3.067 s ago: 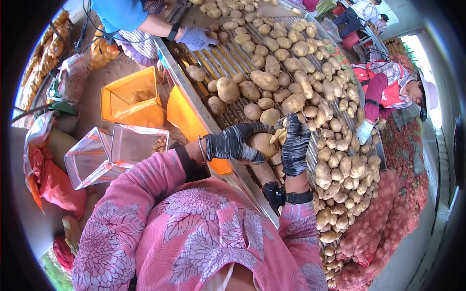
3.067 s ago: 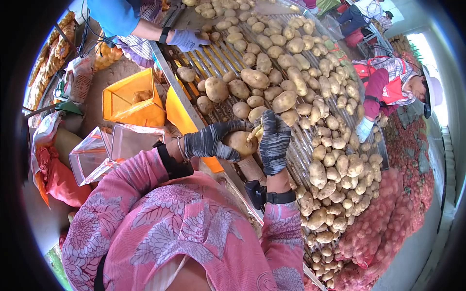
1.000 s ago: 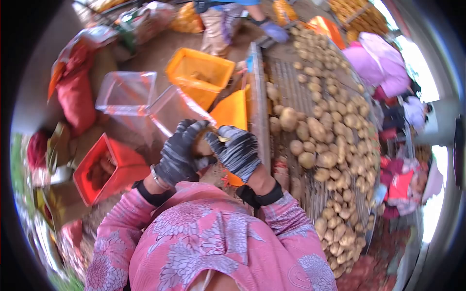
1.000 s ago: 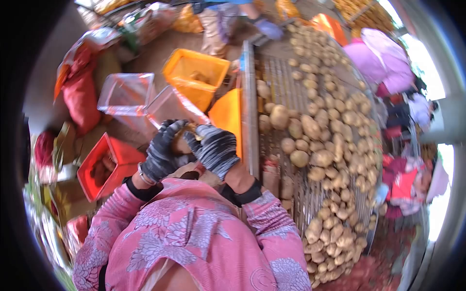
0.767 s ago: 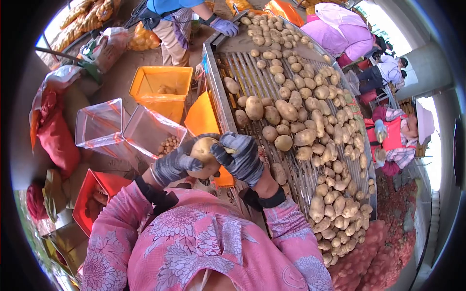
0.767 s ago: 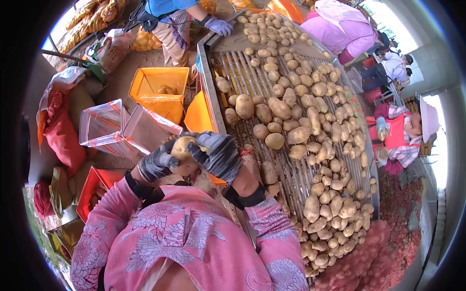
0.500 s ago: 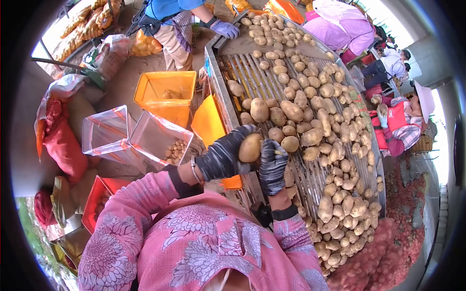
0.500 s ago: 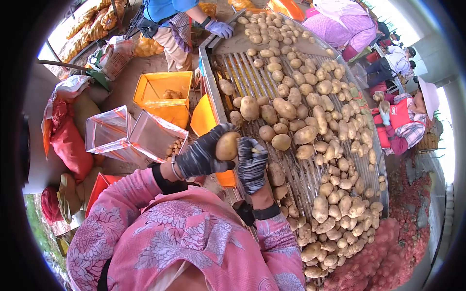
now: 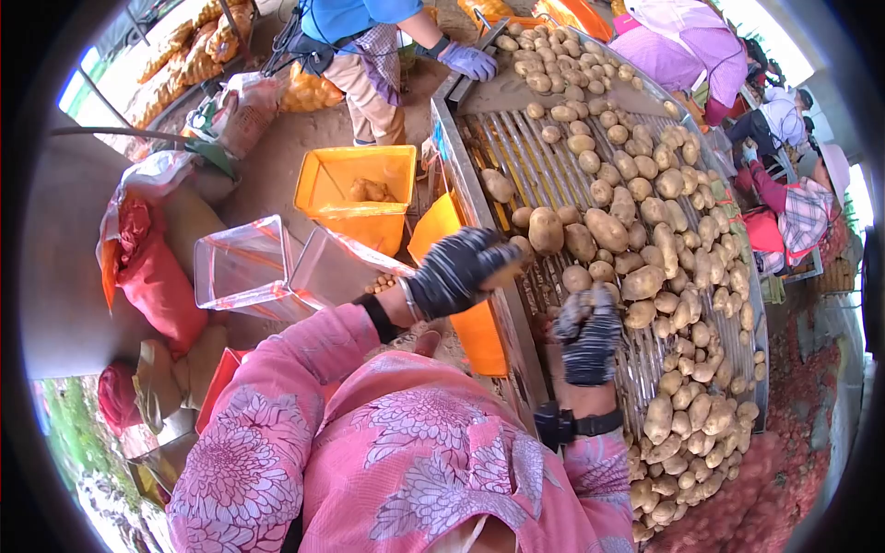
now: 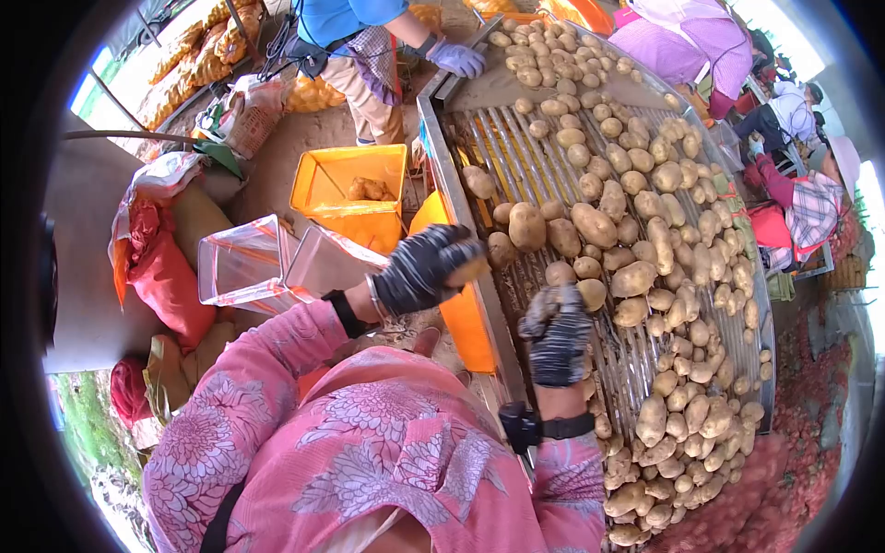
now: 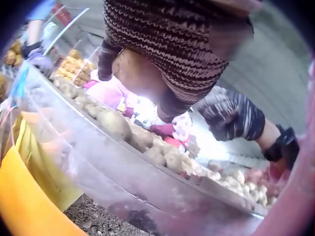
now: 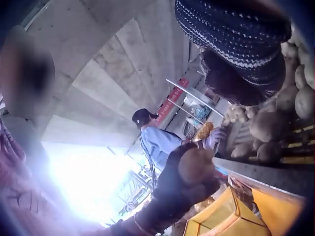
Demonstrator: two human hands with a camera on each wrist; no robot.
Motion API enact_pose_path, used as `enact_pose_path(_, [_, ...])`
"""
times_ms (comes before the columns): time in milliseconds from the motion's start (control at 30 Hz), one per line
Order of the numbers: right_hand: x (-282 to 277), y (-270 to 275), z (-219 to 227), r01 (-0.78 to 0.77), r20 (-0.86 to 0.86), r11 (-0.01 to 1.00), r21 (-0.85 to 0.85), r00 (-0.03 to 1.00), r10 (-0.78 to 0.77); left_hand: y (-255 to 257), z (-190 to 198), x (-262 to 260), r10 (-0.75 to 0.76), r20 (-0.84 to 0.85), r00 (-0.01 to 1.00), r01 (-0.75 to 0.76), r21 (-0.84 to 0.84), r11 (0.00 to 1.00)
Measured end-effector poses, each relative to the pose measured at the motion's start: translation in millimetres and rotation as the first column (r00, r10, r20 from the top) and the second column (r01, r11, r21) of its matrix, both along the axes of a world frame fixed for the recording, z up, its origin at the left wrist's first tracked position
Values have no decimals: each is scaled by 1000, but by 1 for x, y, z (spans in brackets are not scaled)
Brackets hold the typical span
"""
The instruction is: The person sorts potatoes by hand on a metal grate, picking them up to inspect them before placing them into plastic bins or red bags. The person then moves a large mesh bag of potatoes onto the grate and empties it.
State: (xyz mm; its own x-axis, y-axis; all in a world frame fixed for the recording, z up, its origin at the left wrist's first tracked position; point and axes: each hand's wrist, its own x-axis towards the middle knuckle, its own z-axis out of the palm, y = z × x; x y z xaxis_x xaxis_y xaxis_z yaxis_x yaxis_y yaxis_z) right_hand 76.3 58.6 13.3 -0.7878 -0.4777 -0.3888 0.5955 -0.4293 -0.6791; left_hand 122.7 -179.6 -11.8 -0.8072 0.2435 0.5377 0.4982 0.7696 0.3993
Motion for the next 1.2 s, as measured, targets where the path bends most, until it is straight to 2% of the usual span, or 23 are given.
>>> enact_pose_path(33, [-7, 7, 8, 19, 4, 1000, -9, 1000, -19, -18, -6, 1, 53, 84, 995, -60, 91, 994])
enact_pose_path(100, [-7, 34, 19, 322, -45, 939, 120, 947, -319, -64, -59, 0, 321, 113, 940, -340, 316, 886])
enact_pose_path(167, [9, 72, 18, 424, -314, 849, 314, 891, -328, -141, -99, -18, 463, 110, 880, -473, 117, 873])
enact_pose_path(200, [26, 105, 9, 405, -332, 793, 456, 904, -270, -181, -115, -24, 591, 118, 798, -580, -114, 807])
enact_pose_path(267, [72, 153, 3, 461, -362, 604, 650, 887, -287, -197, -84, -18, 719, 191, 668, -666, -279, 692])
enact_pose_path(300, [103, 180, -6, 509, -408, 494, 705, 861, -304, -197, -79, -25, 739, 185, 647, -663, -343, 666])
enact_pose_path(333, [142, 214, -19, 463, -385, 375, 803, 884, -266, -205, -93, -33, 628, 220, 746, -578, -254, 775])
enact_pose_path(367, [183, 237, -13, 259, -225, 219, 941, 959, -170, -204, -107, -44, 504, 249, 827, -478, -160, 864])
enact_pose_path(433, [263, 257, -4, -36, 113, -378, 925, 976, 185, -157, -105, -66, 264, 452, 852, -358, 137, 924])
enact_pose_path(467, [306, 270, -8, -227, 282, -330, 916, 951, 130, -116, -94, -73, 131, 404, 905, -263, 291, 920])
enact_pose_path(500, [343, 275, -10, -403, 439, -262, 877, 893, 98, -73, -74, -76, 62, 395, 917, -167, 237, 957])
enact_pose_path(567, [381, 267, 5, -769, 778, -211, 603, 626, -55, 6, -45, -74, -244, 315, 917, 176, 229, 957])
enact_pose_path(600, [406, 278, -1, -832, 839, -179, 525, 541, -59, 36, -32, -72, -392, 312, 865, 357, 166, 919])
enact_pose_path(700, [400, 273, 16, -575, 528, -195, 795, 813, -244, 121, -10, -62, -691, 333, 642, 702, 109, 704])
enact_pose_path(767, [367, 285, 21, -342, 282, -141, 929, 901, -329, 154, -20, -54, -735, 283, 616, 765, 6, 644])
enact_pose_path(833, [342, 300, 23, -188, 92, -222, 957, 919, -383, 183, -23, -46, -775, 289, 562, 826, -151, 543])
enact_pose_path(867, [341, 317, 19, -65, -58, -337, 939, 938, -341, 191, -33, -44, -766, 285, 577, 817, -211, 537])
enact_pose_path(900, [340, 335, 12, 52, -195, -444, 894, 939, -283, 196, -41, -43, -753, 283, 594, 803, -269, 532])
enact_pose_path(933, [345, 366, -4, 79, -260, -471, 879, 907, -331, 200, -41, -42, -770, 263, 581, 808, -296, 509])
enact_pose_path(1033, [349, 442, -22, 49, -322, -527, 848, 838, -441, 210, -31, -37, -599, 519, 610, 791, -355, 498])
enact_pose_path(1100, [343, 504, -57, 15, -138, -201, 979, 776, -616, 215, -14, -30, -590, 568, 574, 806, -268, 527])
enact_pose_path(1167, [308, 519, -84, 291, -421, -311, 905, 716, -557, 213, -15, -28, -555, 568, 608, 787, -340, 515])
enact_pose_path(1200, [302, 526, -89, 203, -336, -278, 939, 715, -613, 209, -20, -26, -538, 539, 649, 757, -383, 530])
